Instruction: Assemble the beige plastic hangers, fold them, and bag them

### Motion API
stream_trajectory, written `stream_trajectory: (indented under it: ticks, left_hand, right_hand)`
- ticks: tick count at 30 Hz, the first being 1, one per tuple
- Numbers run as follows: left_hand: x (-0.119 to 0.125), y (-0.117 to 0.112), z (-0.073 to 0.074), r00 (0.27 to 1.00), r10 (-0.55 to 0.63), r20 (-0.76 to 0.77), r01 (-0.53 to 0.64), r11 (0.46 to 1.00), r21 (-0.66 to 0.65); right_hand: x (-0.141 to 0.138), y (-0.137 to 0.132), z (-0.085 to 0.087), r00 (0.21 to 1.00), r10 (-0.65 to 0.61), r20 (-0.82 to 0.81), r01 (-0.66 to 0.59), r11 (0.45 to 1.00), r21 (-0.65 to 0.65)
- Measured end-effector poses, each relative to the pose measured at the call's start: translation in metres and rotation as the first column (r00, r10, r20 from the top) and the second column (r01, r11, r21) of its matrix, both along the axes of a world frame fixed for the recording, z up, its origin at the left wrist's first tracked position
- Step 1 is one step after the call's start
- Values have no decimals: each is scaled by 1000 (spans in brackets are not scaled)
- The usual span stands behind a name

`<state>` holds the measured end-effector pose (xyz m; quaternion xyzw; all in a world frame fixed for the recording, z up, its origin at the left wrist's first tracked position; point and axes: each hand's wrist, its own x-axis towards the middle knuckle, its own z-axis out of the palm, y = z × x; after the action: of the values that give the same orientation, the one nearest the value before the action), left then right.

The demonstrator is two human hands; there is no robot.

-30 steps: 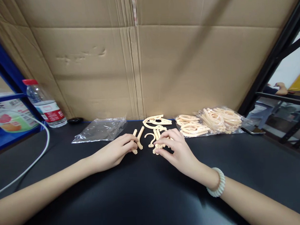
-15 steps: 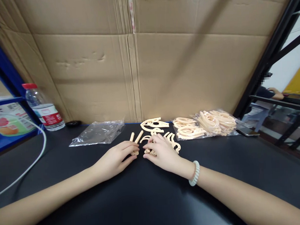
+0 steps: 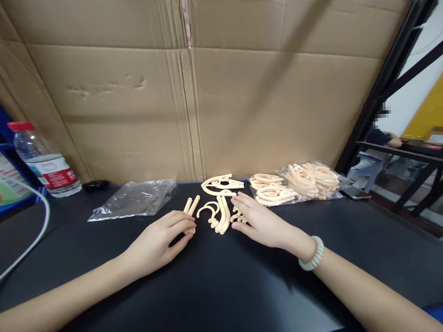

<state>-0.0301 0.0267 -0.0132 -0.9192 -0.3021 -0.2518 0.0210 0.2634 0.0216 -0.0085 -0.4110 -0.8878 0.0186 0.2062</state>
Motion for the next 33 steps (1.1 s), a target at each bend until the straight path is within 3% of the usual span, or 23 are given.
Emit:
stream_trajectory:
  ticks: [6, 15, 20, 25, 33]
  left_hand:
    - [0, 1, -1, 1000, -4, 17, 3, 1000, 23]
    - [2, 1, -2, 998, 26, 63, -27, 999, 17]
    - [1, 2, -4, 997, 33, 68, -35, 999, 24]
    - [0, 0, 0, 999, 45, 24, -46, 998, 51]
    - [-1, -4, 2, 999, 15, 30, -18, 996, 89]
  right_hand:
    - [-9, 11, -25, 998, -66, 9, 66, 996, -59]
    - [-4, 26, -22, 997, -61, -40, 61, 998, -6]
    - [-8, 23, -20, 990, -76, -121, 88, 991, 96]
    - [-11, 33, -7, 985, -62, -163, 94, 977, 194]
    - [-11, 96, 30, 996, -12, 88, 7, 999, 52]
